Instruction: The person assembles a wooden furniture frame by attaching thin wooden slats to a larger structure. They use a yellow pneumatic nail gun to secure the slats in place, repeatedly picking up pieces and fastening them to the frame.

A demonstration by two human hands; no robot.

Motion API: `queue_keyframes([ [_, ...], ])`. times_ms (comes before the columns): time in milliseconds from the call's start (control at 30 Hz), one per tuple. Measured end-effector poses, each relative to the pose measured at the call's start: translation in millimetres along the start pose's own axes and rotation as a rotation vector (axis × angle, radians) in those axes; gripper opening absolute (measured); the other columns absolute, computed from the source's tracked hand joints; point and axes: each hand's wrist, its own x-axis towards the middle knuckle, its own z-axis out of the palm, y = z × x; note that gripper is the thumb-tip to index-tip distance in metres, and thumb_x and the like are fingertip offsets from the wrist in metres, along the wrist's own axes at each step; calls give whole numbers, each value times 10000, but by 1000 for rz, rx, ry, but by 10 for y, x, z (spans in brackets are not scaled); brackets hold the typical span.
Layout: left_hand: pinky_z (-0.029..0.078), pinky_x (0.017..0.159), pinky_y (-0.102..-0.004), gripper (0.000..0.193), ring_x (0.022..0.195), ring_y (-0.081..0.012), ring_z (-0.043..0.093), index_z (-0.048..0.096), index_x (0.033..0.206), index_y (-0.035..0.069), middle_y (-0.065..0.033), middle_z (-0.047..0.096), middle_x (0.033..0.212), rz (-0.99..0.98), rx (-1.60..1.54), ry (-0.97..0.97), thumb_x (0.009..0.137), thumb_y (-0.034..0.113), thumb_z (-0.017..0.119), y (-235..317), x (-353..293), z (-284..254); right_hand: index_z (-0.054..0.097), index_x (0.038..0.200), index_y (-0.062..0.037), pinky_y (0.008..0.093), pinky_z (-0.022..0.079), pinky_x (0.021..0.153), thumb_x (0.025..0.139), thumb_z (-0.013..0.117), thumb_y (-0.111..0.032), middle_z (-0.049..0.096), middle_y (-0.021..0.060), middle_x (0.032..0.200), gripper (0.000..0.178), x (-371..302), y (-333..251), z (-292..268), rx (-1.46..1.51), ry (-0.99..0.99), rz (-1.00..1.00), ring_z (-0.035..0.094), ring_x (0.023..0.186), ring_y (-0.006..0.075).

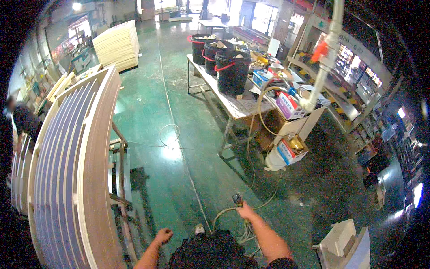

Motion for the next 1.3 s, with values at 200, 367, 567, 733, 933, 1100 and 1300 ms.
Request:
queue_keyframes([
  [200, 544, 849, -395, 321, 958, -272, 708, 683, 1116, 33, -142, 737, 1019, 162, -27, 78, 917, 284, 682, 2384, 1876, -1337, 147, 1580, 28, 483, 462, 1025, 950, 631, -318, 552, 314, 1360, 867, 2131, -1165, -916, -170, 151, -39, 554, 1236, 450],
  [367, 545, 867, -386, 315, 964, -266, 707, 692, 1117, 35, -141, 735, 1029, 220, -14, 23, 928, 287, 681, 3270, 3622, -1542, 137, 1597, -22, 504, 496, 964, 936, 648, -313, 568, 310, 1268, 885, 4292, -1812, -1881, -141, 350, 30, 594, 1134, 451],
  [567, 547, 866, -390, 279, 966, -272, 705, 687, 1126, 23, -165, 727, 1016, 479, 134, -35, 954, 241, 657, 5438, 5195, -2630, 201, 1606, -100, 513, 490, 967, 994, 605, -206, 476, 232, 1391, 741, 5898, -2626, -2705, -147, 405, 167, 526, 1212, 412],
  [733, 528, 857, -356, 188, 932, -233, 687, 699, 1073, 22, -134, 723, 1004, 949, 166, 67, 943, 154, 672, 8312, 6622, -3616, 350, 1545, -156, 546, 472, 979, 922, 625, -225, 512, 256, 1347, 685, 7040, -2138, -2796, -256, 630, 254, 509, 1228, 452],
  [933, 536, 864, -377, 160, 971, -316, 676, 663, 1034, -9, -149, 690, 1014, 1545, 200, -265, 882, -48, 630, 11145, 7734, -3648, 537, 1396, -169, 558, 348, 1101, 883, 679, -318, 387, 234, 1496, 553, 7048, -2678, -3363, -57, 798, 301, 368, 1358, 463],
  [1100, 478, 1017, -469, 447, 1246, -405, 537, 588, 1295, 71, -205, 580, 1292, 1721, 833, -438, 881, 212, 675, 12102, 8999, -2689, 614, 1109, -15, 367, 497, 887, 913, 577, -6, 630, 120, 1061, 200, 6753, -4064, -5507, 373, 1572, 17, 618, 978, 244],
  [1300, 242, 1157, -652, 714, 1463, -470, 303, 498, 1443, 109, -213, 486, 1489, 1651, 1333, -399, 869, 513, 631, 12147, 9073, -2244, 608, 1180, -15, 443, 504, 961, 760, 546, 84, 617, 188, 1156, 437, 7131, -5525, -6679, -404, 820, -284, 593, 1117, 379],
])
